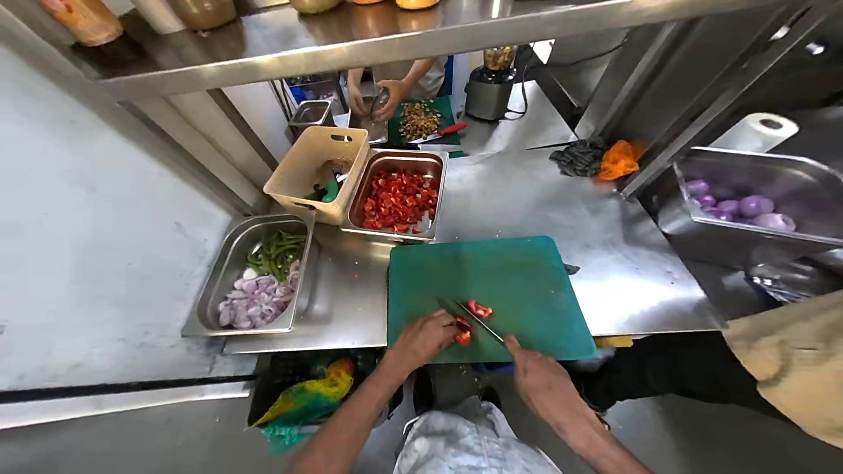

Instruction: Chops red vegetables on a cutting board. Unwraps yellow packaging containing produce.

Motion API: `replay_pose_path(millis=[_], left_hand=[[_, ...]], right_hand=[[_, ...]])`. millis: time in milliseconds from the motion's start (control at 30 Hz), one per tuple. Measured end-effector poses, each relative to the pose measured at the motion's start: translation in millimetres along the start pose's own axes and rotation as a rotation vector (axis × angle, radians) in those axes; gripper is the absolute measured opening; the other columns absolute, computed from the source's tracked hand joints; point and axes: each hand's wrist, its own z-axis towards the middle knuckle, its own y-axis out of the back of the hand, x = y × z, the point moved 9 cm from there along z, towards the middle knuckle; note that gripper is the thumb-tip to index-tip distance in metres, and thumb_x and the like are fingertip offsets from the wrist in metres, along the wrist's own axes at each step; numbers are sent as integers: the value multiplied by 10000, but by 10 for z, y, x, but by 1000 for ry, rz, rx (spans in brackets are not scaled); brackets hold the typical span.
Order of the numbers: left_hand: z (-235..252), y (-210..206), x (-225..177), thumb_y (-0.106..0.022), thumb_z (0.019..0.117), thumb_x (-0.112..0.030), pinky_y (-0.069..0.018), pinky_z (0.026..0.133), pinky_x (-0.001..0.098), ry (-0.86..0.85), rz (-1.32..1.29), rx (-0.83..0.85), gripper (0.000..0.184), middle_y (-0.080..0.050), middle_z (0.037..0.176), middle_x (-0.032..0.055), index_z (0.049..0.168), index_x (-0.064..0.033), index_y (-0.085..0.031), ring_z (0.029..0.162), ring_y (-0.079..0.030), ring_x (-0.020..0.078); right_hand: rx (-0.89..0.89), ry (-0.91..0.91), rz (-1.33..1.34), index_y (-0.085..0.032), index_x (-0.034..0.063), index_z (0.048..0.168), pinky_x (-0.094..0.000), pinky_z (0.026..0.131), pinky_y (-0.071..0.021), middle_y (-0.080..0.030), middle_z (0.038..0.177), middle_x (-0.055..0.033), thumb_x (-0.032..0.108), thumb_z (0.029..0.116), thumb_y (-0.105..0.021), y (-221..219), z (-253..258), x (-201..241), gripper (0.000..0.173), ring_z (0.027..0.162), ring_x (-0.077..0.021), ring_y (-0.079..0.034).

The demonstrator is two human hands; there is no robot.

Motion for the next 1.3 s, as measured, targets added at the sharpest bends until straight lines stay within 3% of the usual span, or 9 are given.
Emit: replay_pose_path(millis=[100, 233, 433, 533, 667, 900, 1033, 1167, 1300], left_hand=[[-18, -21, -3, -544, 1049, -151, -519, 1050, 384, -10, -11, -8, 237, -711, 1166, 125, 1097, -43, -750, 1164, -657, 268], [-37, -112, 65, -537, 1054, -163, -511, 1059, 361, -31, 6, -30, 241, -715, 1152, 91, 1085, -69, -757, 1171, -650, 237], [-77, -126, 155, -594, 1042, -285, -448, 1152, 366, 35, -85, -128, 256, -633, 1398, 71, 1120, -121, -776, 1357, -548, 219], [33, -164, 183, -626, 1015, -389, -505, 1071, 366, 149, -92, -98, 344, -713, 1198, 80, 1080, -81, -766, 1193, -644, 220], [137, -170, 196, -671, 977, -419, -538, 1019, 391, 307, -103, -60, 386, -711, 1128, 114, 1082, -57, -754, 1108, -679, 240], [165, -242, 161, -653, 995, -389, -538, 1022, 402, 250, -91, -41, 372, -721, 1115, 119, 1038, -33, -753, 1115, -680, 247], [94, -161, 191, -709, 945, -446, -534, 1032, 382, 276, -90, -85, 405, -722, 1141, 96, 1072, -64, -759, 1127, -677, 219], [19, -124, 214, -704, 956, -351, -543, 1021, 392, 315, -109, -62, 316, -721, 1142, 92, 1117, -84, -757, 1114, -682, 221], [12, -201, 289, -645, 998, -312, -547, 1008, 369, 323, -130, -37, 270, -732, 1127, 82, 1101, -88, -753, 1072, -698, 201]], right_hand=[[15, 32, -32, -418, 187, 1532, -574, 839, -566, -697, 1115, -237, 94, 1033, -445, -19, -151, 109, 509, 1036, -448, -692], [48, 89, 34, -390, 160, 1515, -594, 857, -566, -693, 1109, -237, 87, 1022, -479, -367, 246, 158, 506, 1043, -448, -693], [-16, -2, 76, -366, 138, 1551, -575, 925, -546, -685, 1159, -242, 162, 1049, -456, -140, 318, -181, 510, 1097, -435, -679], [-62, -24, 59, -395, 131, 1529, -569, 898, -552, -698, 1106, -235, 159, 1058, -430, 16, 115, -246, 473, 1056, -434, -692], [-37, -33, -1, -428, 148, 1498, -554, 851, -566, -705, 1058, -224, 142, 1053, -431, 113, -237, -131, 445, 1017, -429, -703], [18, -33, 75, -362, 171, 1549, -584, 864, -566, -686, 1138, -235, 89, 1043, -441, -330, 165, 14, 519, 1061, -443, -688], [11, -44, 41, -370, 183, 1558, -574, 876, -561, -689, 1140, -239, 92, 1035, -458, -152, 80, 19, 539, 1075, -442, -684], [47, -28, 7, -390, 190, 1549, -582, 862, -562, -687, 1138, -248, 87, 1043, -431, -104, -164, 78, 518, 1065, -452, -683], [77, 34, 121, -377, 161, 1521, -594, 863, -564, -690, 1114, -236, 140, 1055, -432, -457, 159, 87, 470, 1039, -445, -695]])
